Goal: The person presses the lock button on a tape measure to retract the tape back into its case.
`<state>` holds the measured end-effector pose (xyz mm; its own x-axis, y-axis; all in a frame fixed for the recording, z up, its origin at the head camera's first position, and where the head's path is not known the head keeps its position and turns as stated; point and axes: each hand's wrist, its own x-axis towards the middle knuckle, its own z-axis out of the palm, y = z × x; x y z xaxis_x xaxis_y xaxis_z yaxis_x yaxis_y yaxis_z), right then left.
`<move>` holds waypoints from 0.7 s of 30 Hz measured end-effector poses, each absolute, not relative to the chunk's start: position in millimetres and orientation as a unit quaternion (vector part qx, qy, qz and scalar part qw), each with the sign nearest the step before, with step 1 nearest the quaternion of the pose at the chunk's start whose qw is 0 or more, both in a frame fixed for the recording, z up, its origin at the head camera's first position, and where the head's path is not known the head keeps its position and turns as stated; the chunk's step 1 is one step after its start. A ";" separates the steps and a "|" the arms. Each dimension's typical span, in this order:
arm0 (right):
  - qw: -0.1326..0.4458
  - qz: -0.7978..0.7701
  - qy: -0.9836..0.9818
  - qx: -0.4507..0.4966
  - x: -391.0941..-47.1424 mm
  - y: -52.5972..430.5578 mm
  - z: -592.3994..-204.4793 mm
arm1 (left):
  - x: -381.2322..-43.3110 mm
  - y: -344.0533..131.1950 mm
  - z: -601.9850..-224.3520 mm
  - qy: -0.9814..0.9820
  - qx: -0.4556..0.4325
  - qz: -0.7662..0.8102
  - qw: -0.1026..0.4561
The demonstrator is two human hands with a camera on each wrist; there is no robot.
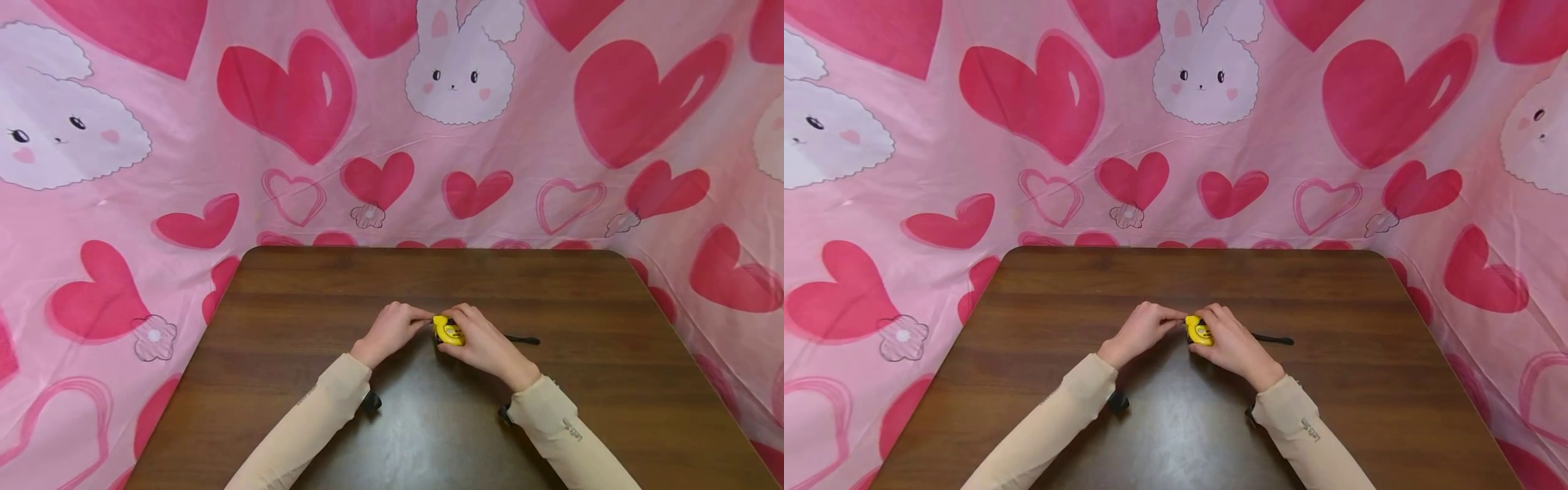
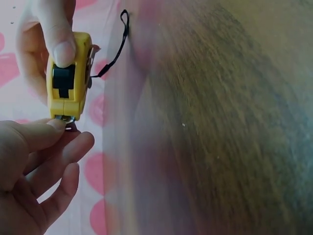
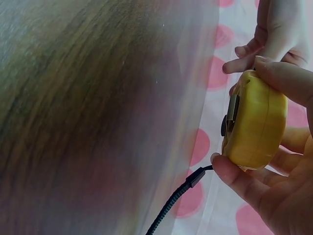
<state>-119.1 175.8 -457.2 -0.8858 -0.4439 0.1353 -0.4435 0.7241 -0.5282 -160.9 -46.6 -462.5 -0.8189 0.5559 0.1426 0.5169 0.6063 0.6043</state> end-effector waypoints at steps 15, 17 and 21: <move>0.000 -0.291 0.926 -0.240 -118.8 176.0 -456.9 | -159.7 -45.2 -464.1 0.886 0.308 0.344 0.041; 0.005 -0.290 0.927 -0.239 -118.9 176.4 -456.9 | -159.5 -45.8 -464.6 0.885 0.310 0.346 0.045; 0.011 -0.286 0.928 -0.239 -118.9 177.2 -456.7 | -158.0 -47.7 -465.0 0.881 0.309 0.354 0.048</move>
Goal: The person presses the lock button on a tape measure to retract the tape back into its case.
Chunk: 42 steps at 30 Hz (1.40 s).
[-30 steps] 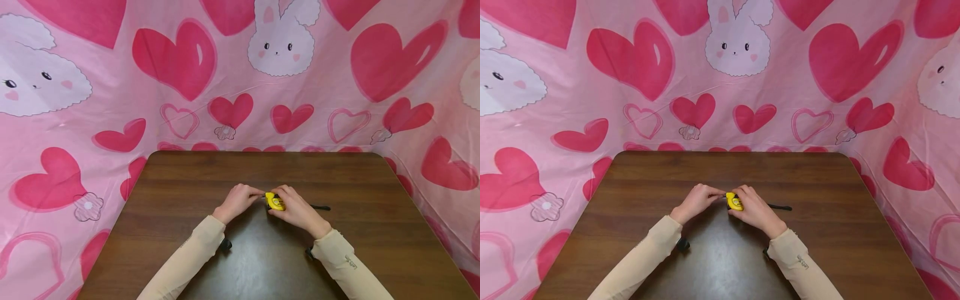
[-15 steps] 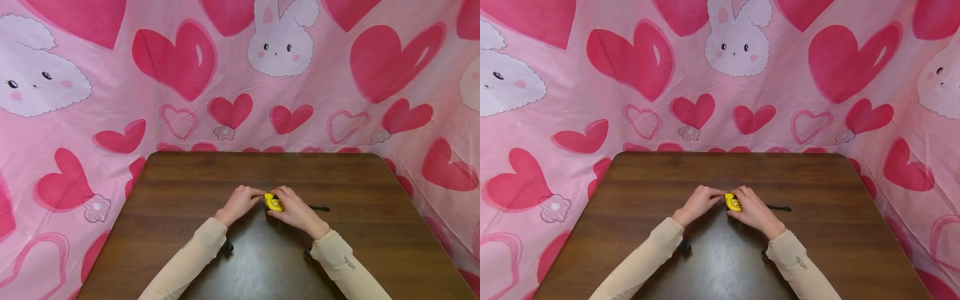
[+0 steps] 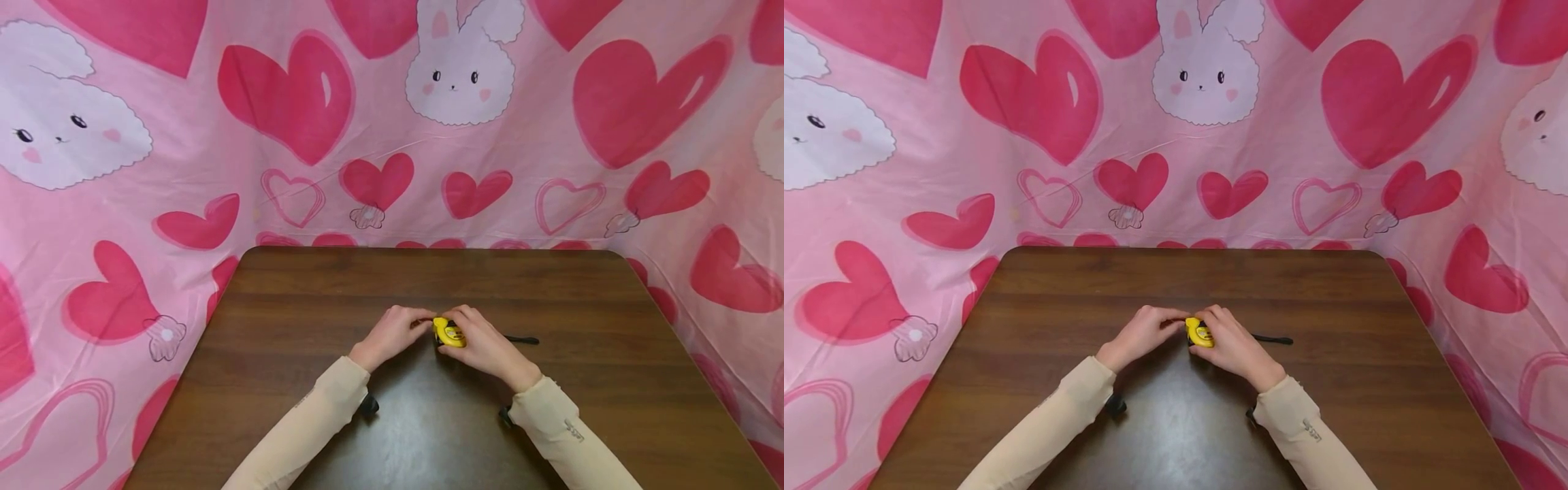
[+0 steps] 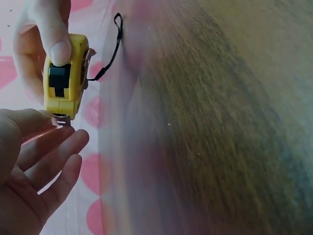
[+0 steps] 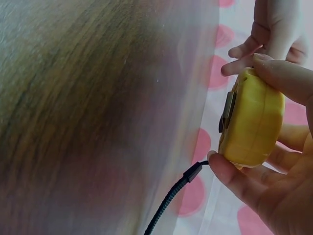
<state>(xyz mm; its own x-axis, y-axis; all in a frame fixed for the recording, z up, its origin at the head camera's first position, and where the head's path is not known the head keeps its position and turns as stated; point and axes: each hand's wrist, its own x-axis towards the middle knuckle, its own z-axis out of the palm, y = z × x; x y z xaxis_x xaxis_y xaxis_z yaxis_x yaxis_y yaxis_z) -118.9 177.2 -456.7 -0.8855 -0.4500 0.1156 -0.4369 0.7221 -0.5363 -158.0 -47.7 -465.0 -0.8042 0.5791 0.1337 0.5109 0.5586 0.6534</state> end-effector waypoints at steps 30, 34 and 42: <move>0.006 -0.234 0.958 -0.167 -130.6 253.1 -478.3 | -145.8 -129.8 -480.1 0.915 0.259 0.307 -0.018; 0.011 -0.229 0.960 -0.159 -130.9 256.1 -480.6 | -144.4 -139.1 -479.9 0.920 0.245 0.304 -0.016; 0.016 -0.228 0.960 -0.160 -132.5 257.5 -481.0 | -142.3 -150.8 -479.5 0.927 0.228 0.299 -0.015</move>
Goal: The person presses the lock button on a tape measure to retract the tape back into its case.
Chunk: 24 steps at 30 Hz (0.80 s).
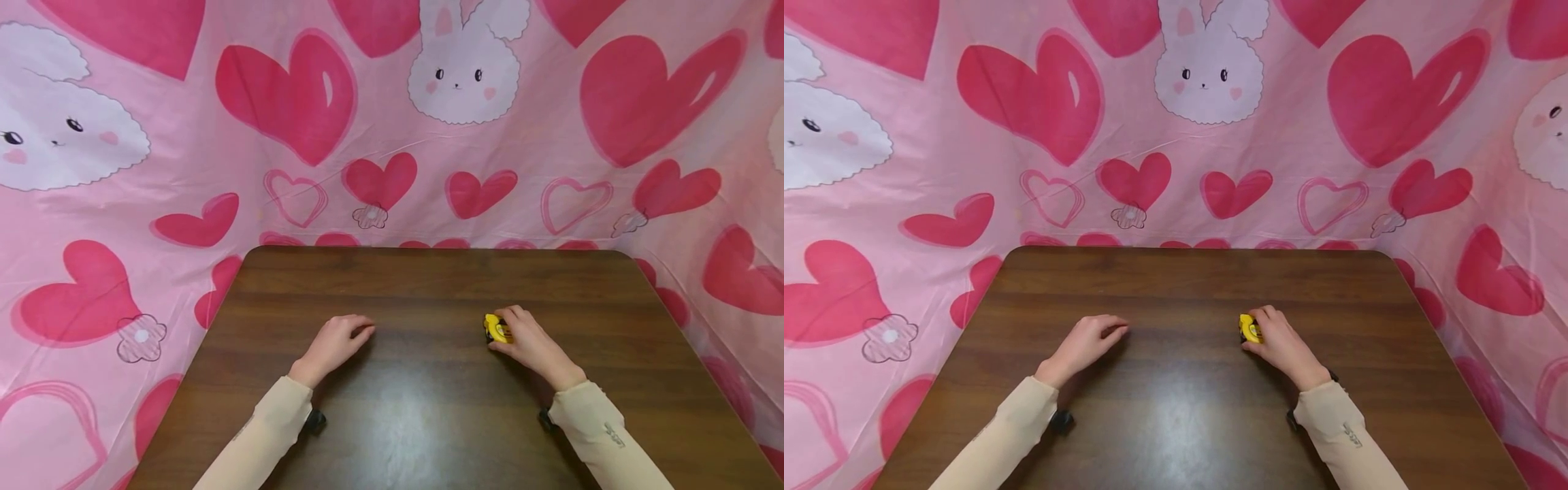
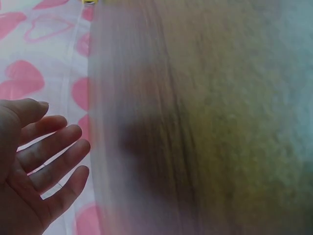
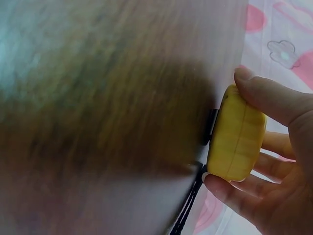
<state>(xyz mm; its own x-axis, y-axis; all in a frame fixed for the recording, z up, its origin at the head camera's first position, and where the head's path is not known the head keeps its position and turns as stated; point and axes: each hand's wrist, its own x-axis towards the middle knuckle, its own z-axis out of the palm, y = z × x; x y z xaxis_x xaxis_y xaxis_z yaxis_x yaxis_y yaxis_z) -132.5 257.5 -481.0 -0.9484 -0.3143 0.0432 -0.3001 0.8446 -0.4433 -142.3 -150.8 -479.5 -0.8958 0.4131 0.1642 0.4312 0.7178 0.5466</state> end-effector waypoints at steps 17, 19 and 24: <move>-0.046 -0.235 0.957 -0.161 -113.1 261.3 -467.1 | -129.7 -169.1 -481.5 -0.938 -0.196 -0.281 0.057; -0.062 -0.235 0.957 -0.158 -107.7 263.0 -462.9 | -126.1 -172.4 -480.6 -0.940 -0.184 -0.277 0.079; -0.090 -0.224 0.959 -0.147 -95.9 271.3 -458.6 | -123.5 -179.3 -476.9 -0.943 -0.168 -0.256 0.128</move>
<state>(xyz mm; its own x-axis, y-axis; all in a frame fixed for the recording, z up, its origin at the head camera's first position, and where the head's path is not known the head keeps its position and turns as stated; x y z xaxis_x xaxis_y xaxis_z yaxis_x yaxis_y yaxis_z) -95.9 271.3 -458.6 -0.9403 -0.2426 0.2388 -0.3232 0.8565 -0.4023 -123.5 -179.3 -476.9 -0.9107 0.2512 0.3278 0.3824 0.8128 0.4395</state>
